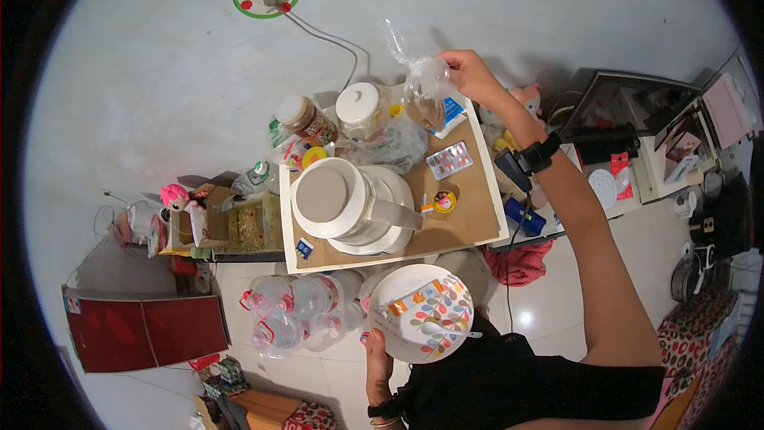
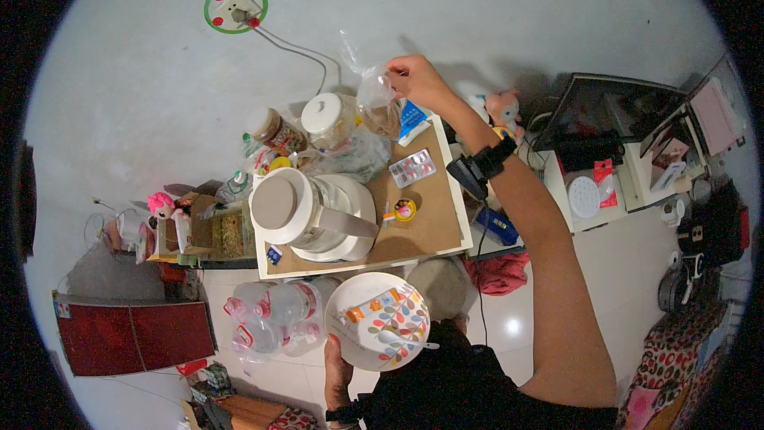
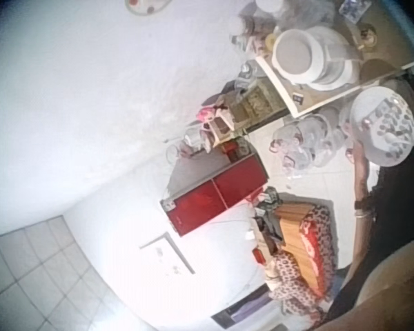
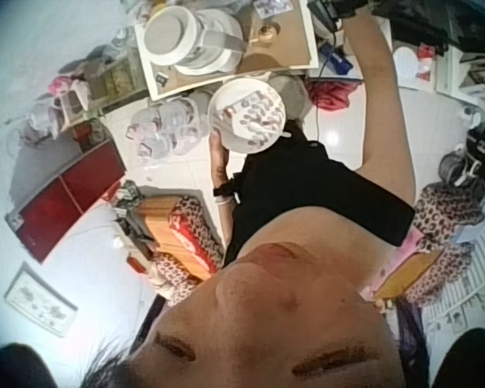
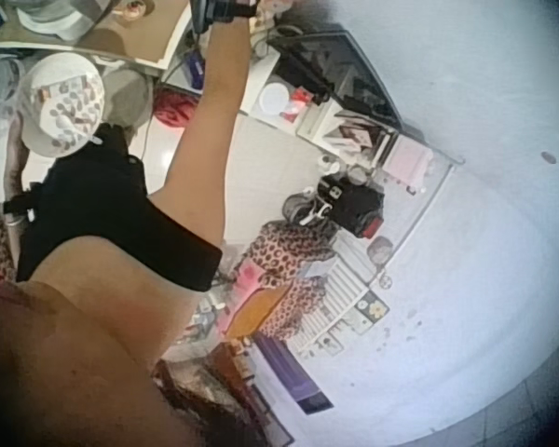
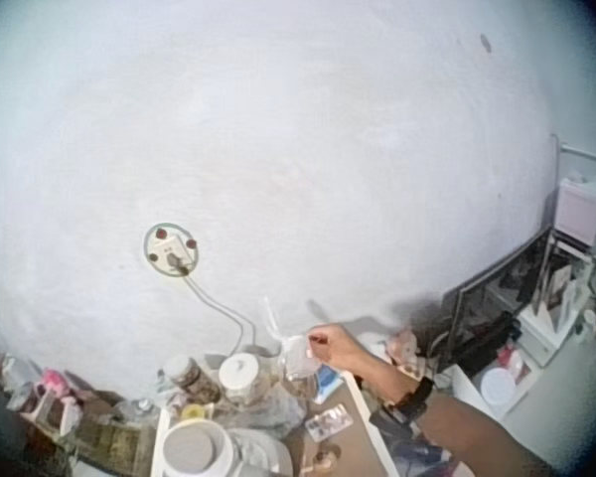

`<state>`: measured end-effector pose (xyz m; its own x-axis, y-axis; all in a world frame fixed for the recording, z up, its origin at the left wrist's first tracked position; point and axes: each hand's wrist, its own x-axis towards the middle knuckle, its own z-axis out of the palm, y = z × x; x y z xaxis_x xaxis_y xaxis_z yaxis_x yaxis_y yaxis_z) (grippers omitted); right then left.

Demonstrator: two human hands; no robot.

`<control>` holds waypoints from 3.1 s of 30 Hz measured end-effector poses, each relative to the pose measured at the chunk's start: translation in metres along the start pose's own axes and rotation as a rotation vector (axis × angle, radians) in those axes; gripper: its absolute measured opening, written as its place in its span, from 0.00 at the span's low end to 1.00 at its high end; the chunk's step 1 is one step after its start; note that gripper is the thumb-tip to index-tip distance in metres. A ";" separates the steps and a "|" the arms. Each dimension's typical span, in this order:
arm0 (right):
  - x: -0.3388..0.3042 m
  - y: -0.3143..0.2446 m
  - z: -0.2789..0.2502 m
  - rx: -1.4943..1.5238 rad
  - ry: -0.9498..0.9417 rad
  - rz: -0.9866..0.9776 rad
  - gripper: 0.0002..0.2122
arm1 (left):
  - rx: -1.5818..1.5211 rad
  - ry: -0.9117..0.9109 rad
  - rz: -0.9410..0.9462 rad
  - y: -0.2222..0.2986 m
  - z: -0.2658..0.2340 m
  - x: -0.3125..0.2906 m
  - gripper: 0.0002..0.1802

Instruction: Preparing a drink at a table and then handling a plate and other kitchen items.

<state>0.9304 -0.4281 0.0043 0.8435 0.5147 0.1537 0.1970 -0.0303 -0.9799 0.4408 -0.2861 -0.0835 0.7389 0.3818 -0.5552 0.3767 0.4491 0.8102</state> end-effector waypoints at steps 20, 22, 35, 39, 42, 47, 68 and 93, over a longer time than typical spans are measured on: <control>-0.148 0.061 0.061 0.092 0.005 0.061 0.08 | -0.013 0.004 0.013 0.005 0.002 0.004 0.39; -0.163 0.054 0.053 -0.055 -0.126 0.192 0.09 | -0.017 0.002 0.009 0.006 0.002 0.006 0.39; -0.100 0.128 0.002 -0.771 -0.055 -0.173 0.17 | -0.021 0.003 -0.013 0.011 0.006 0.007 0.40; -0.097 0.133 0.011 -0.963 -0.058 -0.200 0.19 | -0.041 -0.022 0.008 0.013 0.010 0.007 0.42; -0.090 0.134 0.001 -0.403 -0.084 0.055 0.13 | -0.005 -0.015 0.006 0.014 0.012 0.008 0.42; -0.084 0.102 -0.014 0.019 0.110 -0.064 0.12 | -0.028 0.012 -0.033 0.010 0.004 0.009 0.33; -0.028 0.061 0.022 -0.629 -0.173 -0.289 0.09 | -0.035 0.020 -0.040 0.005 0.000 0.011 0.44; -0.003 0.039 0.012 0.967 -0.225 0.359 0.14 | -0.094 -0.015 0.034 0.006 0.001 0.007 0.33</control>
<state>0.9296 -0.4205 -0.0354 0.6414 0.7612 -0.0956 -0.6118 0.4323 -0.6624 0.4489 -0.2816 -0.0817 0.7588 0.3868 -0.5240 0.2972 0.5103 0.8070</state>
